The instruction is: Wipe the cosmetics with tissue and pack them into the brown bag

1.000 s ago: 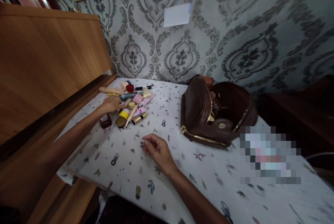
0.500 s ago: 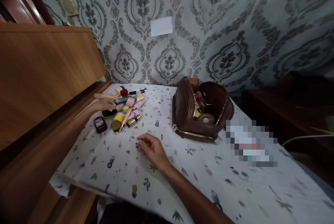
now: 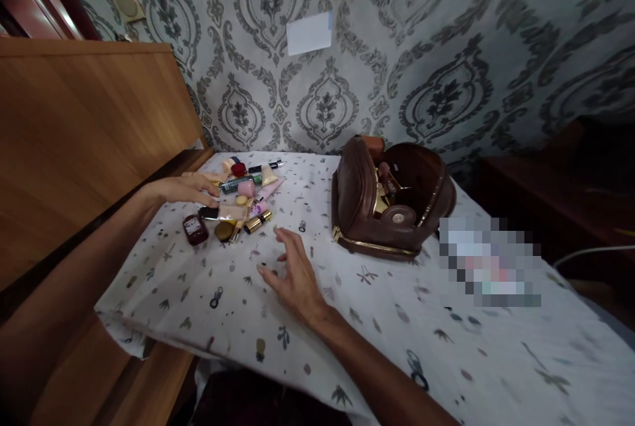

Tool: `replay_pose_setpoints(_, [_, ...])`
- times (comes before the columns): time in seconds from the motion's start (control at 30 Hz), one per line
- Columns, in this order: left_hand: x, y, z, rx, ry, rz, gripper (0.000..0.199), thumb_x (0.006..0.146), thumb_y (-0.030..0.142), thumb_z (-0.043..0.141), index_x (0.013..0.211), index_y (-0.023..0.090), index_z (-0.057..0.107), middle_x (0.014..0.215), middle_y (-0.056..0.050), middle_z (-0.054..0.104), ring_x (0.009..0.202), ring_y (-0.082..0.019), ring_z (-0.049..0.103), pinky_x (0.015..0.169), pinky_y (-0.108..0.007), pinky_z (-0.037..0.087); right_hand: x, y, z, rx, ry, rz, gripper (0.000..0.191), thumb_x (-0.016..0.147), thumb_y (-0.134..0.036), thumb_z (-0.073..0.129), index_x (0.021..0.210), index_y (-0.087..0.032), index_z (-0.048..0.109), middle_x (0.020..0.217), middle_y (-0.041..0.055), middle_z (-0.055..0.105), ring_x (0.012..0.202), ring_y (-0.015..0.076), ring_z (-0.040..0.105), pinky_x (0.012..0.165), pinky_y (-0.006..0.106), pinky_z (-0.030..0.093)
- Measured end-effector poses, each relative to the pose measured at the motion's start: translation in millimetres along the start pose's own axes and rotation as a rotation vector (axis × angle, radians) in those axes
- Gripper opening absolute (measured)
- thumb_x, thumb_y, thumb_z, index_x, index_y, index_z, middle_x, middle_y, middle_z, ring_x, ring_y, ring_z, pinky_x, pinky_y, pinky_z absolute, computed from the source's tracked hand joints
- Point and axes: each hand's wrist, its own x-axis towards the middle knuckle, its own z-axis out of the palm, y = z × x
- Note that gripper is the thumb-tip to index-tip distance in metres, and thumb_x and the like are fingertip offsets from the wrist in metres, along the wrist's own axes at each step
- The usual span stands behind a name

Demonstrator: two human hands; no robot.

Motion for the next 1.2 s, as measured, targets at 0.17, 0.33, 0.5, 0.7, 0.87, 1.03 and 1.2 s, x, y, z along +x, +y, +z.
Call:
replay_pose_setpoints(0.17, [13.0,44.1,65.9,-0.140,-0.476,0.239,0.030,0.070,0.046,0.071,0.079,0.018,0.074,0.074,0.001,0.065,0.071,-0.017,0.056,0.063,-0.022,0.038,-3.8,0.4,-2.1,-0.120,-0.092,-0.100,0.066,0.084,-0.037,0.069,0.144,-0.024,0.042,0.141,0.0149,0.048,0.129,0.0310,0.050,0.100,0.047,0.050])
replay_pose_setpoints(0.33, [21.6,59.0,94.2,-0.063,-0.286,0.263,0.028,0.075,0.044,0.071,0.080,0.016,0.073,0.078,-0.001,0.067,0.076,-0.017,0.060,0.066,-0.022,0.042,-1.3,-2.6,-5.8,-0.176,-0.143,0.039,0.033,0.088,-0.034,0.063,0.118,-0.019,0.063,0.108,0.0098,0.071,0.096,0.0253,0.067,0.087,0.038,0.052])
replay_pose_setpoints(0.5, [-3.1,73.5,132.9,0.354,0.339,0.444,0.031,0.098,0.038,0.051,0.097,0.015,0.072,0.101,-0.009,0.067,0.101,-0.025,0.060,0.088,-0.036,0.049,6.9,-3.1,-6.5,-0.238,0.000,0.182,0.019,0.081,-0.031,0.064,0.096,-0.019,0.067,0.087,0.0042,0.072,0.075,0.0205,0.063,0.071,0.030,0.048])
replay_pose_setpoints(0.7, [-18.0,70.2,194.0,0.633,0.625,0.722,0.032,0.101,0.023,0.044,0.125,0.009,0.059,0.123,-0.016,0.064,0.121,-0.028,0.054,0.098,-0.042,0.050,9.4,0.1,-8.8,-0.237,0.066,0.307,0.011,0.074,-0.029,0.058,0.075,-0.018,0.061,0.061,-0.0020,0.060,0.056,0.0147,0.049,0.055,0.025,0.038])
replay_pose_setpoints(0.87, [-3.7,61.1,178.1,0.449,0.657,0.536,0.030,0.101,0.028,0.043,0.115,0.014,0.064,0.116,-0.014,0.066,0.115,-0.028,0.058,0.098,-0.043,0.049,10.1,-3.0,-9.6,-0.221,0.055,0.289,0.017,0.077,-0.035,0.060,0.077,-0.018,0.062,0.070,0.0007,0.064,0.065,0.0170,0.054,0.063,0.027,0.041])
replay_pose_setpoints(1.03, [6.8,56.0,167.0,-0.199,0.412,0.275,0.040,0.101,0.046,0.039,0.083,0.018,0.061,0.076,-0.002,0.057,0.071,-0.016,0.056,0.067,-0.029,0.050,9.8,-5.7,-11.4,-0.146,-0.007,0.309,0.020,0.080,-0.038,0.062,0.083,-0.018,0.064,0.072,0.0011,0.062,0.068,0.0177,0.055,0.064,0.028,0.041])
replay_pose_setpoints(1.2, [8.0,47.1,179.5,-0.615,0.335,0.164,0.056,0.094,0.069,0.035,0.089,0.019,0.059,0.071,-0.001,0.051,0.064,-0.015,0.051,0.051,-0.025,0.042,9.1,-9.7,-12.1,0.057,-0.034,0.355,0.028,0.083,-0.045,0.063,0.093,-0.019,0.065,0.071,-0.0003,0.059,0.066,0.0160,0.052,0.059,0.027,0.041])
